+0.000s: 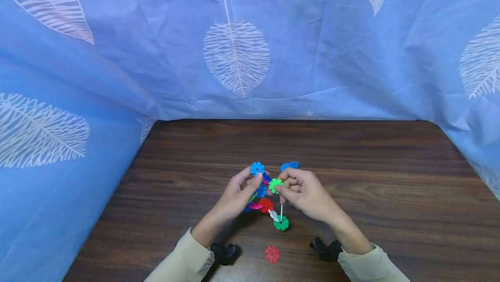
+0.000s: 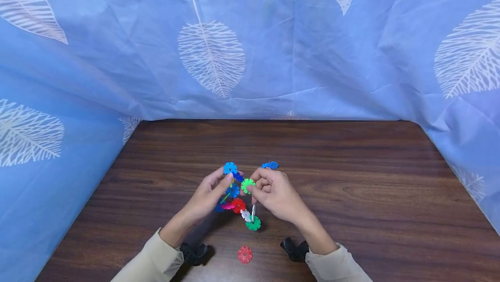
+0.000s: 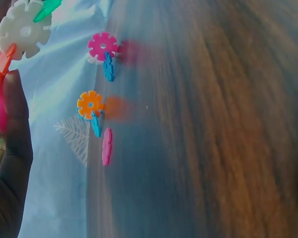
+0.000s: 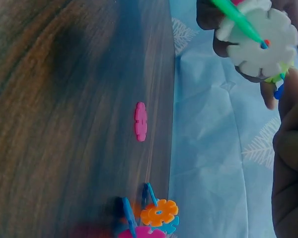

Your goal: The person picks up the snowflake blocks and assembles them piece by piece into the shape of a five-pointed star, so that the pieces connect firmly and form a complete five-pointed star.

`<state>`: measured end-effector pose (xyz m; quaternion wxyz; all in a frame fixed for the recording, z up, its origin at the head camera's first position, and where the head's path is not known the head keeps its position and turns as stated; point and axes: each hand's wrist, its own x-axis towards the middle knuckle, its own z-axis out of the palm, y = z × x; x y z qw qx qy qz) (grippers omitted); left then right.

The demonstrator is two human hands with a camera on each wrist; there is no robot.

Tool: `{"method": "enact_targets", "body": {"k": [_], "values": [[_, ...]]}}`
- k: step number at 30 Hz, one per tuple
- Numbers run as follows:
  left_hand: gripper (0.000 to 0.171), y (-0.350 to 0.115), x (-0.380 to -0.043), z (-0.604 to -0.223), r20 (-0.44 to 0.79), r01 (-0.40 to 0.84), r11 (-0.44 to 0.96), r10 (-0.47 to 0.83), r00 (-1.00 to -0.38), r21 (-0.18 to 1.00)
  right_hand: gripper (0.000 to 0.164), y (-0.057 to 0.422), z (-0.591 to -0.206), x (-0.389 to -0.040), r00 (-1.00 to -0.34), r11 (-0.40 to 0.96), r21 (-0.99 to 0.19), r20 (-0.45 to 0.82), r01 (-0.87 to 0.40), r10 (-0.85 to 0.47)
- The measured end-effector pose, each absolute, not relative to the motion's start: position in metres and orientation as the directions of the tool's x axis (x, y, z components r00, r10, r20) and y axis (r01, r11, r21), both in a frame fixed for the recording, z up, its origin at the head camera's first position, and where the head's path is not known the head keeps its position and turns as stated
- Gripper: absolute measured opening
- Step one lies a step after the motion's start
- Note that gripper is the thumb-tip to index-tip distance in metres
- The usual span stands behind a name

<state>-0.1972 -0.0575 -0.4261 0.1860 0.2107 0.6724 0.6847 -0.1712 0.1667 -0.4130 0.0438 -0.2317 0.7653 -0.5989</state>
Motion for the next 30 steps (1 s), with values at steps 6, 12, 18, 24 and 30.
{"method": "enact_targets", "body": {"k": [6,12,18,24,30], "values": [[0.041,-0.054,-0.195,-0.427,0.072,0.059,-0.040,0.504,-0.861,0.997,0.003,0.165,-0.414,-0.170,-0.888,0.152,-0.935,0.240,-0.320,-0.392],[0.038,-0.050,-0.191,-0.431,0.091,0.070,-0.062,0.463,-0.881,0.996,0.008,0.165,-0.415,-0.169,-0.892,0.151,-0.944,0.215,-0.295,-0.396],[0.042,-0.043,-0.187,-0.437,0.078,0.049,-0.072,0.479,-0.874,0.996,0.010,0.168,-0.414,-0.170,-0.894,0.197,-0.937,0.190,-0.288,-0.405],[0.039,-0.042,-0.186,-0.438,0.054,0.013,-0.089,0.485,-0.873,0.996,0.010,0.171,-0.418,-0.171,-0.891,0.171,-0.937,0.216,-0.304,-0.399],[0.044,-0.041,-0.186,-0.440,0.044,-0.012,-0.108,0.497,-0.866,0.994,0.010,0.172,-0.419,-0.172,-0.892,0.174,-0.934,0.225,-0.312,-0.392]]}}
